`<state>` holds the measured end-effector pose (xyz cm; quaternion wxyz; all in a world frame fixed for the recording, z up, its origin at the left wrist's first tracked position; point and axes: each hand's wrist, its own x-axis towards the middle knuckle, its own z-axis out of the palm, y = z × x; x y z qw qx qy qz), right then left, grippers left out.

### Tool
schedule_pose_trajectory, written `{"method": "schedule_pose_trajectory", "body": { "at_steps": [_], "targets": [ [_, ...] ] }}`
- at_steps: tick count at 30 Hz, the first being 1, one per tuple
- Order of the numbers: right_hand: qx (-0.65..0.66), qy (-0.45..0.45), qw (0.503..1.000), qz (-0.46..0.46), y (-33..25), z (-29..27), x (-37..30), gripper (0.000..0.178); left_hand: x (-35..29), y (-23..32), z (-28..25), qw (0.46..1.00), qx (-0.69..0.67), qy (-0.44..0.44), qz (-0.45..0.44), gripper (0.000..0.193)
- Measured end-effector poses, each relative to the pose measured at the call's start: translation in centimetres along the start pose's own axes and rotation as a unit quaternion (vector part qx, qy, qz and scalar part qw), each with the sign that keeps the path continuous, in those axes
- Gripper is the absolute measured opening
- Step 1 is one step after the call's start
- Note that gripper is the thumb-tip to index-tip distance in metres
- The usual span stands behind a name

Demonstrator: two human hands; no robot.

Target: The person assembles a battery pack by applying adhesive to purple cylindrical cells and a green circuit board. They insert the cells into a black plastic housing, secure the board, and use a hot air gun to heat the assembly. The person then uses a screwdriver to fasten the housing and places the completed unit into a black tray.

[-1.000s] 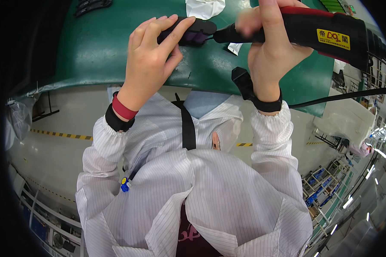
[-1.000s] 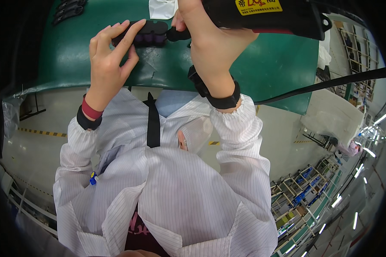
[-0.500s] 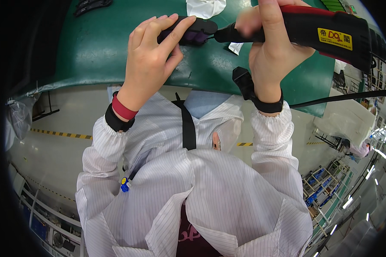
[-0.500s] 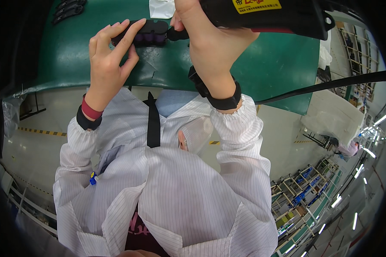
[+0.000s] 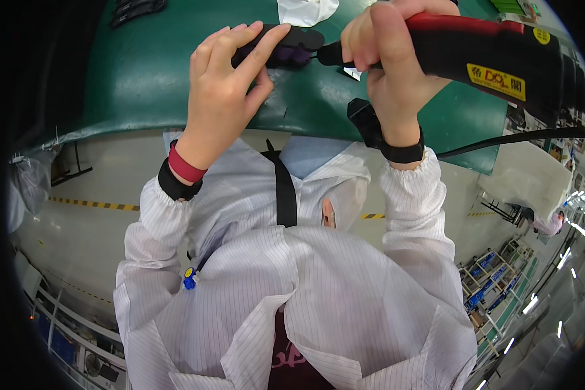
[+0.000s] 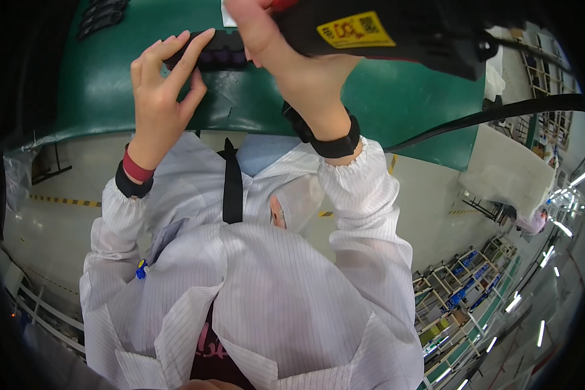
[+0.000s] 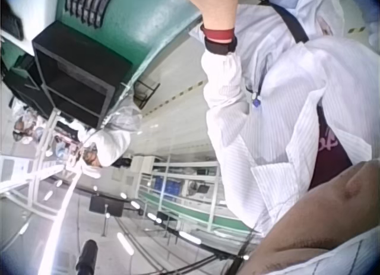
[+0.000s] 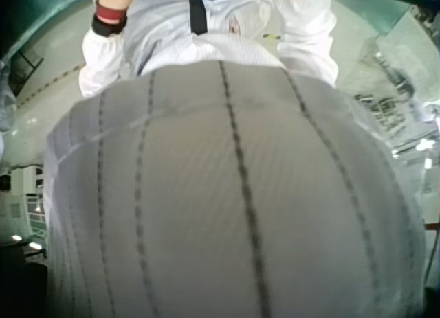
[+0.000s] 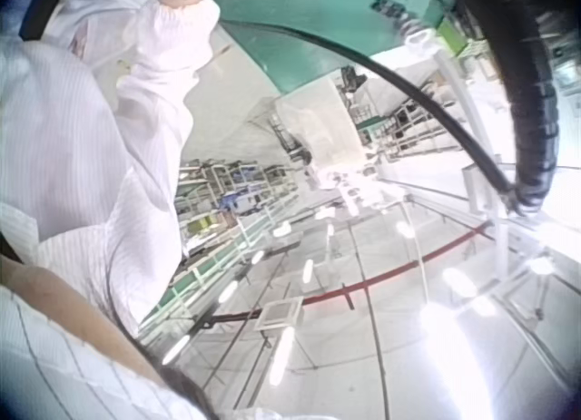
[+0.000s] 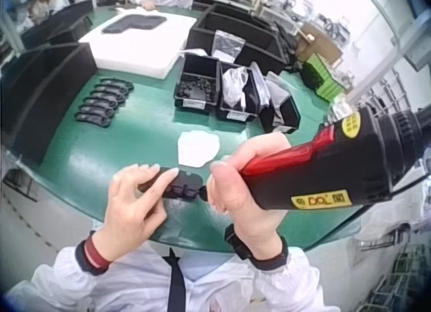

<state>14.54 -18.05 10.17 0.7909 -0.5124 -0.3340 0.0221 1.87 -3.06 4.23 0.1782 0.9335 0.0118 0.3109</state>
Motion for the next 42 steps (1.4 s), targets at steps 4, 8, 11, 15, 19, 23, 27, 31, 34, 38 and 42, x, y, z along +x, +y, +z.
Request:
{"method": "schedule_pose_trajectory", "body": {
  "at_steps": [4,8,11,15,19,23,27,31,34,38,42],
  "targets": [
    [0.015,-0.043,0.998,-0.033,0.7,-0.6,0.3,0.025,0.1,-0.3,0.4,1.0,0.001,0.019,0.014,0.062],
    [0.075,-0.021,0.997,0.004,0.7,-0.3,1.3,0.027,0.1,-0.5,0.5,1.0,0.009,0.018,0.016,0.062],
    [0.084,-0.014,0.996,0.022,0.4,-0.3,1.7,0.031,0.0,-0.3,0.4,1.0,0.008,0.015,0.011,0.062],
    [0.026,0.017,0.999,0.024,0.0,0.1,1.6,0.029,0.2,-0.2,0.3,1.0,0.009,0.018,0.009,0.062],
    [0.047,0.028,0.998,0.015,0.1,0.4,1.5,0.029,0.0,-0.2,0.1,1.0,0.012,-0.005,0.001,0.065],
    [0.031,0.055,0.998,0.019,-0.4,1.2,1.5,0.03,0.0,-0.2,0.1,1.0,0.008,-0.001,0.001,0.064],
    [-0.008,0.055,0.998,0.013,-0.3,1.1,1.1,0.034,0.1,-0.3,0.3,1.0,0.011,0.015,0.008,0.063],
    [-0.004,0.063,0.998,-0.003,-0.2,1.3,0.8,0.034,0.1,-0.4,0.3,1.0,0.007,0.019,0.013,0.063],
    [-0.01,0.041,0.999,-0.018,0.5,0.6,0.9,0.033,0.3,-0.4,0.3,1.0,0.01,0.019,0.015,0.063],
    [0.002,0.058,0.998,0.002,-0.1,1.3,1.1,0.03,0.2,-0.4,0.4,1.0,0.013,0.018,0.015,0.063],
    [0.016,0.033,0.999,-0.012,0.1,0.9,1.3,0.027,0.1,-0.4,0.4,1.0,0.011,0.019,0.016,0.063]
  ]
}}
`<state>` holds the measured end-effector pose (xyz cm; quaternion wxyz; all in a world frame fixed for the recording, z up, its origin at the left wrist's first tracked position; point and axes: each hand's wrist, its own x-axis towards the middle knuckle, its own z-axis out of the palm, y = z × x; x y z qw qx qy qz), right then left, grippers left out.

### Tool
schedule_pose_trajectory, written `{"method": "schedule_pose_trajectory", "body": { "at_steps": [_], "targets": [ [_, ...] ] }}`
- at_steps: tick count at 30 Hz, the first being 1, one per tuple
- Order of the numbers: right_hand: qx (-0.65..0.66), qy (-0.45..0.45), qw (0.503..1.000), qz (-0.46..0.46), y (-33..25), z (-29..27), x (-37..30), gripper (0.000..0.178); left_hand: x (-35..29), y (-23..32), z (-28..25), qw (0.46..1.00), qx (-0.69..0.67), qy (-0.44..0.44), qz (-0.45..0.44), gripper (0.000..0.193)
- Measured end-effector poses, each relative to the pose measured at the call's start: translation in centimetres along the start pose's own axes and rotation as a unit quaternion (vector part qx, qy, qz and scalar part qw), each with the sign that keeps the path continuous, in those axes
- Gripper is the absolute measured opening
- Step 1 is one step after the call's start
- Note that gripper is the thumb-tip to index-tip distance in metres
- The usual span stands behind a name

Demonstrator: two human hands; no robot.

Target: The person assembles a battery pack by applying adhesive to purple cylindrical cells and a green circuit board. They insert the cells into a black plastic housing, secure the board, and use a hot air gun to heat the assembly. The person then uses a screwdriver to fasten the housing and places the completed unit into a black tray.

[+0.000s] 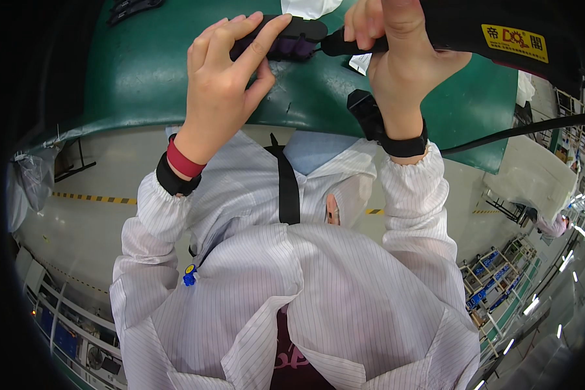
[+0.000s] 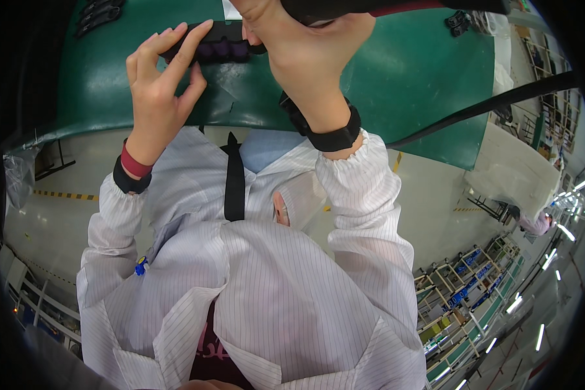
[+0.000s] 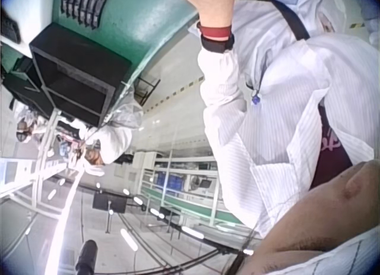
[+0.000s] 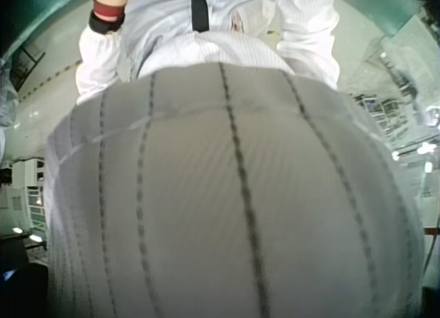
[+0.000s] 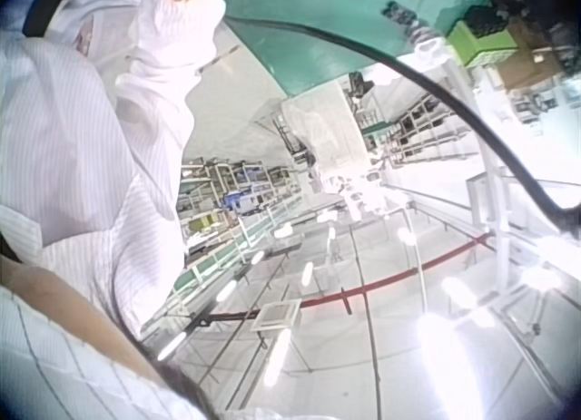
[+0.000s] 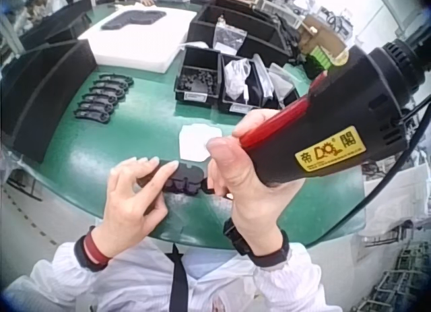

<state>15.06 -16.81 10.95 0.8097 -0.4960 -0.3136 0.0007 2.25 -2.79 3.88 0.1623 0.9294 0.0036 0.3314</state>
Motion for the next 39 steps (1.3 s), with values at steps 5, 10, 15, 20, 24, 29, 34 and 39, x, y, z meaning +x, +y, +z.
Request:
{"method": "schedule_pose_trajectory", "body": {
  "at_steps": [5,10,15,20,24,29,34,39],
  "targets": [
    [0.001,0.013,1.0,0.004,0.1,0.1,-0.2,0.025,-0.1,0.0,-0.1,1.0,0.001,-0.002,-0.002,0.063],
    [-0.022,0.03,0.999,0.003,0.4,-0.4,-0.5,0.022,-0.1,0.4,-0.2,1.0,-0.001,-0.007,0.001,0.063],
    [-0.034,0.054,0.998,0.021,-0.7,-0.6,0.1,0.013,0.4,0.3,-0.8,1.0,-0.006,-0.03,0.0,0.061],
    [0.015,0.238,0.971,0.006,-2.0,-7.5,1.8,0.027,0.9,1.1,-1.6,0.998,-0.027,-0.052,-0.025,0.06],
    [-0.037,0.39,0.919,0.048,-3.6,-15.0,1.7,0.032,0.8,1.3,-1.4,0.998,-0.022,-0.057,-0.03,0.06],
    [-0.116,0.476,0.857,0.16,-0.9,-26.9,-3.1,0.032,1.3,1.5,-1.5,0.997,-0.023,-0.063,-0.026,0.059],
    [-0.03,0.518,0.831,0.199,0.2,-32.4,-6.0,0.047,1.3,1.5,-1.8,0.997,-0.028,-0.07,-0.021,0.059],
    [0.063,0.433,0.841,0.318,-1.2,-32.6,-6.6,0.071,1.4,1.7,-1.9,0.997,-0.032,-0.072,-0.024,0.059]
  ]
}}
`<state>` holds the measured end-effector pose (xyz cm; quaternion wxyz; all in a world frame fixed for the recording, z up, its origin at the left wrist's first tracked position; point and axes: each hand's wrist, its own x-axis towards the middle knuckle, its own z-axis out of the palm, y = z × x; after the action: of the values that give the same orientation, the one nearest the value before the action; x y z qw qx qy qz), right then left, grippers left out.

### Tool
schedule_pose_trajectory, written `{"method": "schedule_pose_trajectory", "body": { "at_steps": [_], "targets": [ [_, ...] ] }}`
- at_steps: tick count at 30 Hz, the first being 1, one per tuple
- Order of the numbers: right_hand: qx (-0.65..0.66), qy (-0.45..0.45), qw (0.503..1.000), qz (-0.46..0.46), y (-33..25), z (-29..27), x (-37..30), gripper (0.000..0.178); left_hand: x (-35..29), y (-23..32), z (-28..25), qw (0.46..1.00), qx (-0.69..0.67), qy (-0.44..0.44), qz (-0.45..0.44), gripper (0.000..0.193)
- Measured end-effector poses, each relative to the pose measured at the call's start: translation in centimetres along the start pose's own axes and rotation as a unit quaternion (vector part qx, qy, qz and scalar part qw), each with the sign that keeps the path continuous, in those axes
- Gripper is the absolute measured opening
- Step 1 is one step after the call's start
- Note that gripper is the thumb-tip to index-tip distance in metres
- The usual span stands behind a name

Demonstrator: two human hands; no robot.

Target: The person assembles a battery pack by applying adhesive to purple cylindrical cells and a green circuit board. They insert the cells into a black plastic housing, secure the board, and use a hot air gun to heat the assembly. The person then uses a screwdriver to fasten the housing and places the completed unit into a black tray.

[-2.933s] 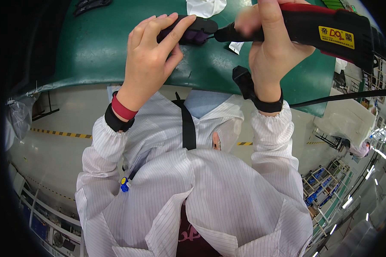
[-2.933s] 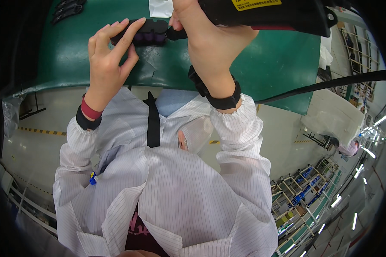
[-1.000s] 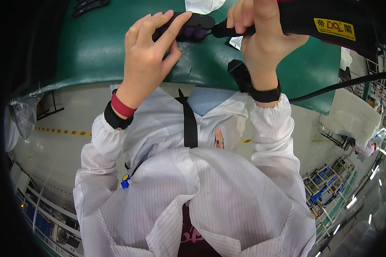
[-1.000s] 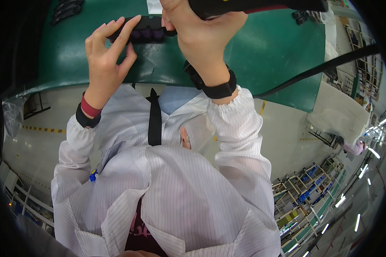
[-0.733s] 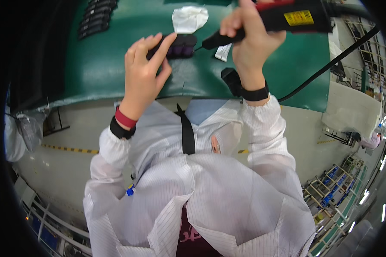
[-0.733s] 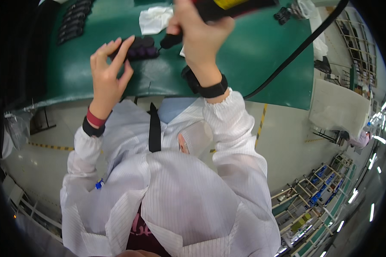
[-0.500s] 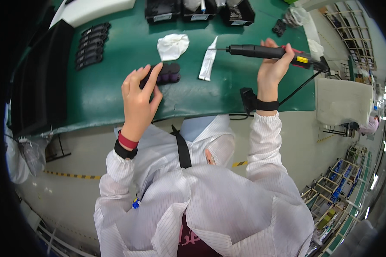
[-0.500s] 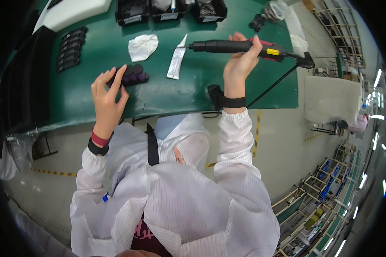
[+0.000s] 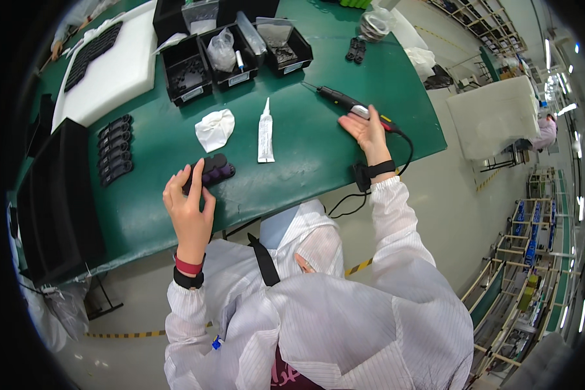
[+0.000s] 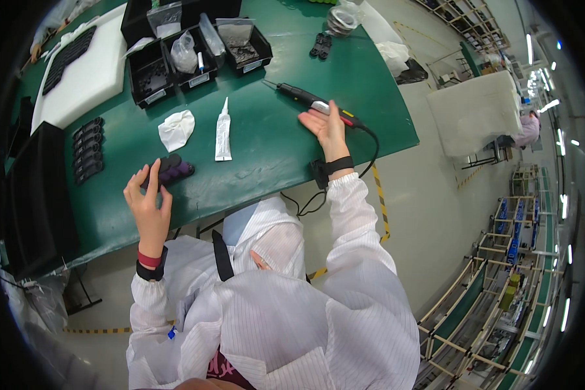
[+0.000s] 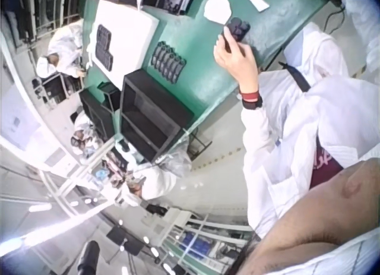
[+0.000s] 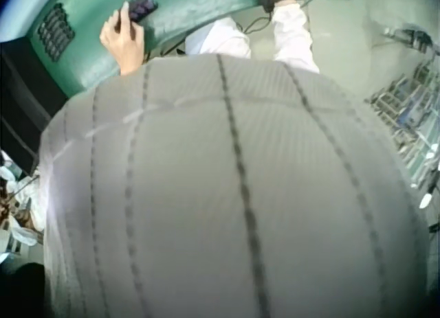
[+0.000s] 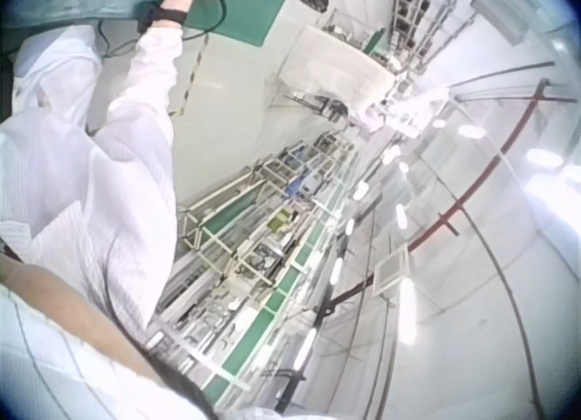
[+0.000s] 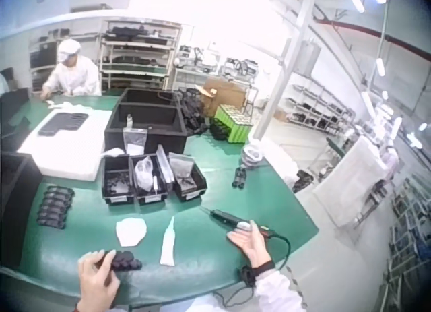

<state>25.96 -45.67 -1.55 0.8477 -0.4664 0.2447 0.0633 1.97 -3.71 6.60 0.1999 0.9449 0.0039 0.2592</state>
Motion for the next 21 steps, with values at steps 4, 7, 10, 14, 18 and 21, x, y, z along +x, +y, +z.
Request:
{"method": "schedule_pose_trajectory", "body": {
  "at_steps": [4,7,10,14,18,21],
  "targets": [
    [-0.104,-0.03,0.992,0.069,-1.0,-0.8,-0.9,0.076,0.0,0.1,0.1,1.0,0.002,0.004,-0.001,0.059],
    [-0.19,-0.054,0.977,0.075,-1.1,-0.5,-1.7,0.068,0.0,0.0,0.2,1.0,0.001,0.009,0.001,0.058],
    [-0.297,-0.057,0.953,-0.009,-1.2,2.5,-5.1,0.059,0.3,0.2,-0.1,1.0,-0.005,0.009,0.005,0.058],
    [-0.311,-0.323,0.872,-0.197,-0.7,13.0,-17.5,0.026,0.1,-0.3,-0.2,1.0,-0.018,0.012,-0.001,0.058],
    [-0.13,-0.505,0.761,-0.384,0.7,18.3,-30.7,0.019,0.1,-0.5,-0.4,1.0,-0.011,0.015,0.002,0.058],
    [-0.06,-0.543,0.762,-0.349,2.9,19.5,-32.9,0.019,-0.1,-0.5,-0.4,1.0,-0.009,0.027,0.001,0.06]
  ]
}}
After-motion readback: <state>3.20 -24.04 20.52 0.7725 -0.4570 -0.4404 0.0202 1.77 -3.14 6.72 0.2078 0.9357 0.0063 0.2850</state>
